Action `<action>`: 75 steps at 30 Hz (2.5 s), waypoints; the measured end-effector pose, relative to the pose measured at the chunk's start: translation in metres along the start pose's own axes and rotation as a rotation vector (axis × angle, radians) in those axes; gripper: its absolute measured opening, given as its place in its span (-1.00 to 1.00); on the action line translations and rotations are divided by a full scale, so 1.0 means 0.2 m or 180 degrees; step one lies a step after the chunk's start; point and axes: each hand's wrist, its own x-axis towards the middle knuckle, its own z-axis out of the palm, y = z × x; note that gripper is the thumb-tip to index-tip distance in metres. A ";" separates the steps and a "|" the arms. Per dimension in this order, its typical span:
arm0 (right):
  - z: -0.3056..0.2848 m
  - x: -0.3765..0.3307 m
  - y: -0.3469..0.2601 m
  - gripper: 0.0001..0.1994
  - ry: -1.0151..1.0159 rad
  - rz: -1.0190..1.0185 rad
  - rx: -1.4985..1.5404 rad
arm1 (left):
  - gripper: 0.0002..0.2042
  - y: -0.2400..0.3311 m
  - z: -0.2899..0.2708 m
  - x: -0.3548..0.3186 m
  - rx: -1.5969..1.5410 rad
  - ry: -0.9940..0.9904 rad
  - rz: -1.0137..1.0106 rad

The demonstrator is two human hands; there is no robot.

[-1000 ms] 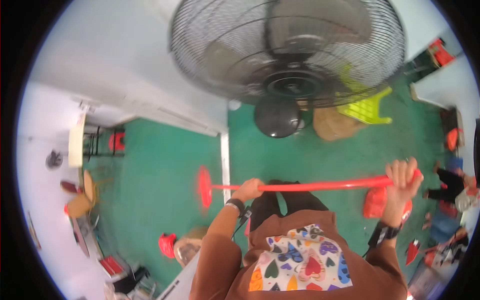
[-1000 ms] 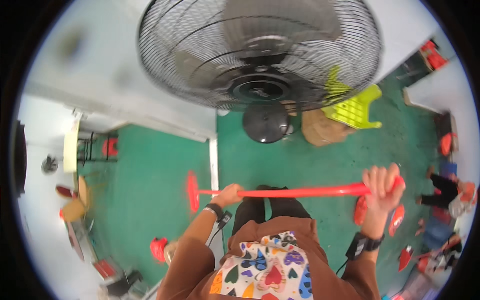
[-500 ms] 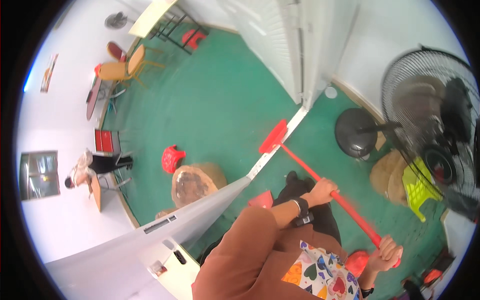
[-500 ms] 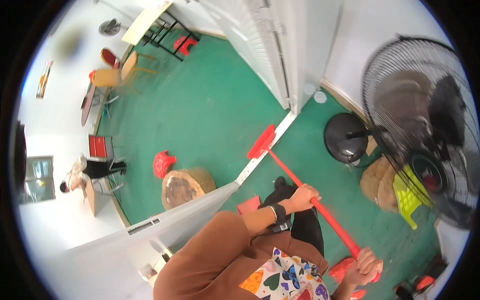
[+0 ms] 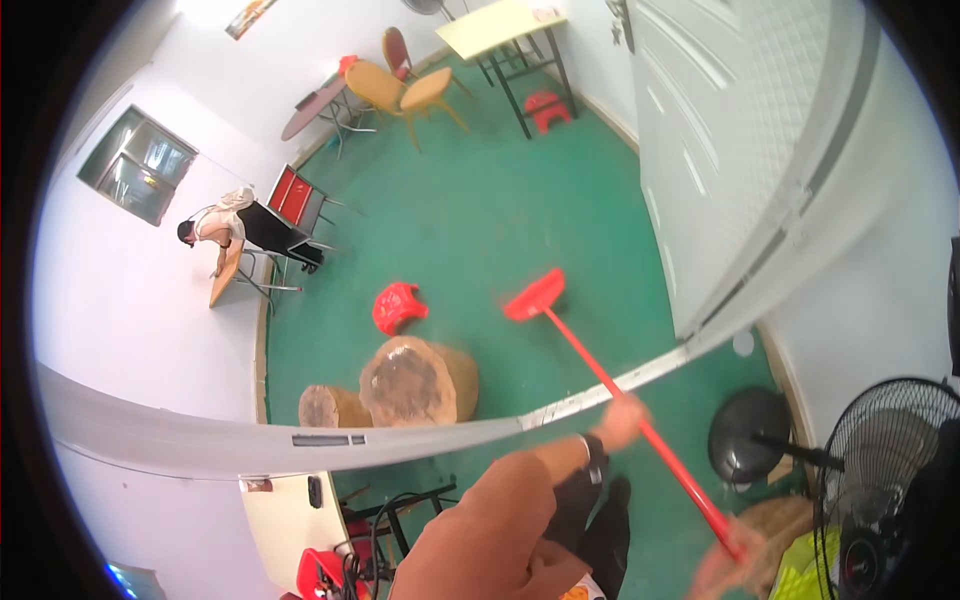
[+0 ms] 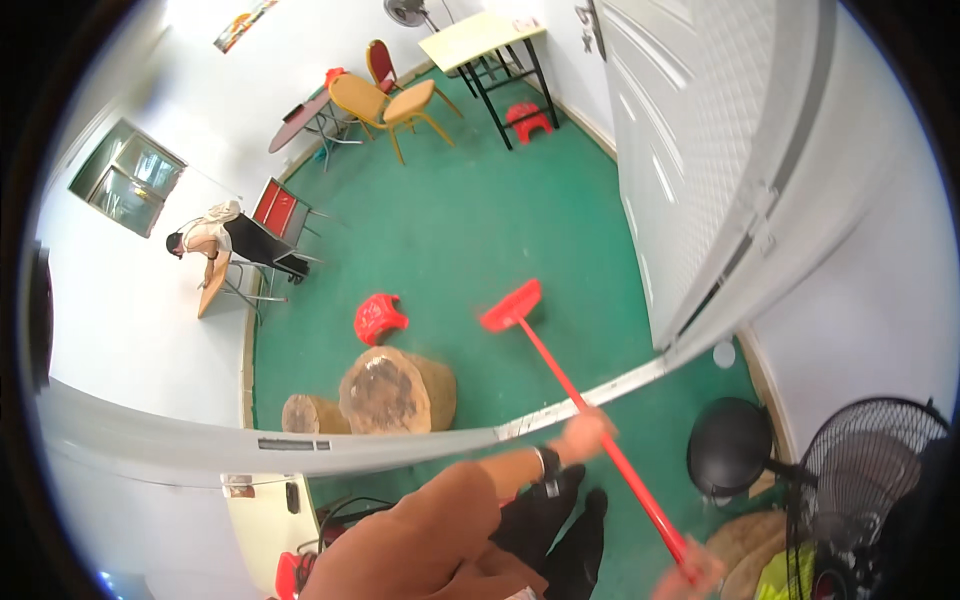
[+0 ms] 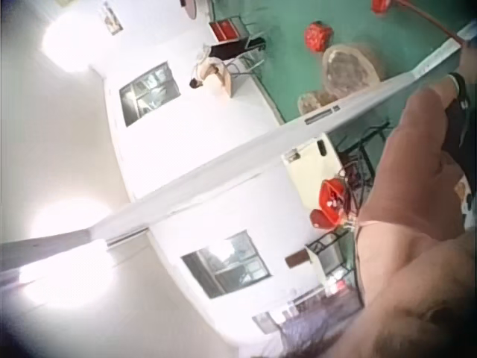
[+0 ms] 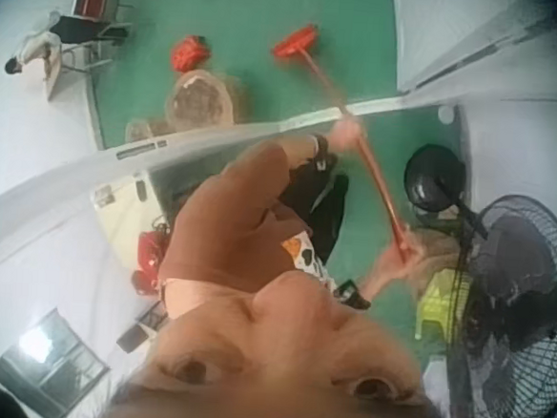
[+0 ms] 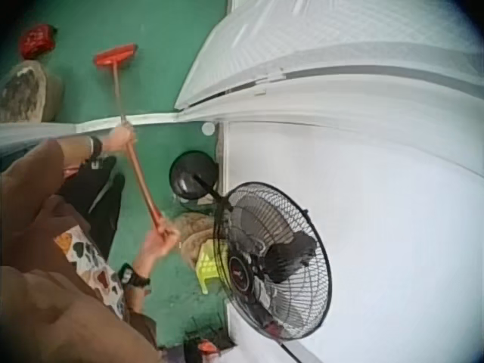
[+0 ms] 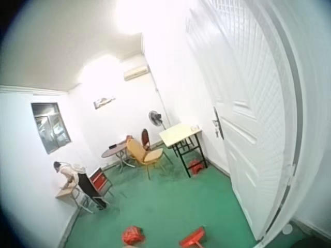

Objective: The person walks into a room carrying a broom and a dustpan and sweeps the floor. They move chairs and a table by hand to sweep the floor underneath them.

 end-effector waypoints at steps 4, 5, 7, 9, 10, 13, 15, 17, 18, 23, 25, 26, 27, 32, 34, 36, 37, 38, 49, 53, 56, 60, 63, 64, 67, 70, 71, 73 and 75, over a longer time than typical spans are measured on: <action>-0.24 0.06 -0.69 -0.68 0.1228 0.0234 0.0824 | -0.97 0.64 0.03 -0.03 -0.0671 -0.0418 0.0408; -0.13 0.10 -0.65 -0.67 0.1349 0.0172 0.0600 | -0.96 0.70 0.11 -0.05 -0.0819 -0.0346 0.0376; 0.13 0.13 -0.62 -0.65 0.1668 0.0066 0.0074 | -0.95 0.61 0.20 -0.06 -0.1139 -0.0187 0.0394; 0.34 0.15 -0.63 -0.63 0.1966 -0.0005 -0.0564 | -0.90 0.55 0.19 -0.08 -0.1285 -0.0310 0.0369; 0.40 0.17 -0.62 -0.61 0.2153 -0.0077 -0.0894 | -0.86 0.44 0.10 -0.01 -0.1131 -0.0615 0.0397; 0.52 0.20 -0.36 -0.60 0.1023 -0.0403 0.0001 | -0.84 0.09 0.06 0.05 -0.1075 0.0037 0.0372; 0.50 0.20 -0.13 -0.73 0.0542 -0.0654 -0.0025 | -0.85 -0.12 0.01 0.10 -0.0996 0.0141 0.0462; 0.61 0.18 0.14 -0.80 0.0049 -0.1013 -0.0982 | -0.86 -0.39 -0.02 0.09 -0.0767 0.0018 0.0213; 0.77 0.15 0.26 -0.74 0.0055 -0.1045 -0.1629 | -0.89 -0.54 -0.01 0.06 -0.0379 0.0013 -0.0021; 0.65 0.07 0.34 -0.64 0.0585 0.0393 -0.0054 | -0.86 -0.63 -0.06 0.14 0.0210 0.0314 -0.0172; 0.41 0.08 0.08 -0.60 0.1125 0.0314 0.0418 | -0.89 -0.31 -0.15 0.24 -0.0483 0.0003 0.0004; 0.35 0.10 -0.09 -0.61 0.0680 -0.0042 0.0303 | -0.89 -0.18 -0.10 0.26 -0.0681 0.0072 0.0148; 0.29 0.10 -0.24 -0.60 0.1256 -0.0206 0.0039 | -0.90 -0.03 -0.12 0.30 -0.0809 -0.0094 0.0420; 0.53 0.15 -0.42 -0.57 0.1662 -0.0618 -0.0168 | -0.90 0.28 0.05 0.45 -0.1134 -0.0731 0.1006; 0.60 0.23 -0.40 -0.52 0.1994 -0.0535 -0.0083 | -0.90 0.18 -0.01 0.56 -0.1234 -0.0790 0.0948; 0.63 0.35 -0.29 -0.53 0.1744 -0.0288 -0.0413 | -0.88 0.03 -0.08 0.64 -0.1157 -0.1224 0.0670; 0.70 0.43 -0.18 -0.54 0.1518 -0.0063 -0.0720 | -0.88 -0.11 -0.09 0.68 -0.1138 -0.1208 0.0651; 0.78 0.49 -0.06 -0.56 0.0870 -0.0097 -0.0504 | -0.87 -0.28 -0.08 0.72 -0.0926 -0.0809 0.0528; 2.14 1.20 1.18 -0.64 -0.0623 0.1044 -0.0192 | -0.88 -2.13 -0.74 1.28 0.1060 -0.0706 -0.0702; 1.67 1.25 0.62 -0.62 0.0843 0.1166 0.0538 | -0.82 -1.57 -0.73 1.43 0.0367 -0.0884 0.0234; 1.58 1.12 0.04 -0.57 0.1836 0.0679 0.0242 | -0.82 -1.05 -0.60 1.42 -0.0905 -0.1291 0.0702; 1.65 0.97 -0.13 -0.58 0.2397 -0.0374 0.0088 | -0.87 -0.78 -0.57 1.55 -0.1778 -0.1225 0.1389; 1.79 1.03 0.04 -0.60 0.1951 -0.0527 -0.0021 | -0.87 -0.94 -0.49 1.62 -0.1869 -0.1196 0.1294; 1.84 1.10 0.10 -0.65 0.1707 -0.0421 -0.0001 | -0.88 -1.02 -0.50 1.68 -0.1784 -0.1307 0.1095; 2.24 1.26 0.43 -0.66 0.1893 -0.0230 0.0009 | -0.89 -1.44 -0.68 1.87 -0.1502 -0.0998 0.0876; 2.66 1.45 1.00 -0.70 0.1707 -0.0121 -0.0449 | -0.82 -2.15 -0.82 2.10 -0.0722 -0.0968 0.0704; 2.77 1.49 1.22 -0.75 0.0930 -0.0396 -0.0921 | -0.82 -2.43 -0.90 2.13 -0.0766 -0.0750 0.0364; 3.35 1.64 1.51 -0.72 0.0712 0.0068 -0.0920 | -0.83 -3.01 -1.01 2.16 -0.0446 -0.0900 0.0129; 3.52 1.69 1.68 -0.68 0.0357 -0.0028 -0.1960 | -0.79 -3.40 -1.22 2.24 -0.0100 -0.0835 0.0183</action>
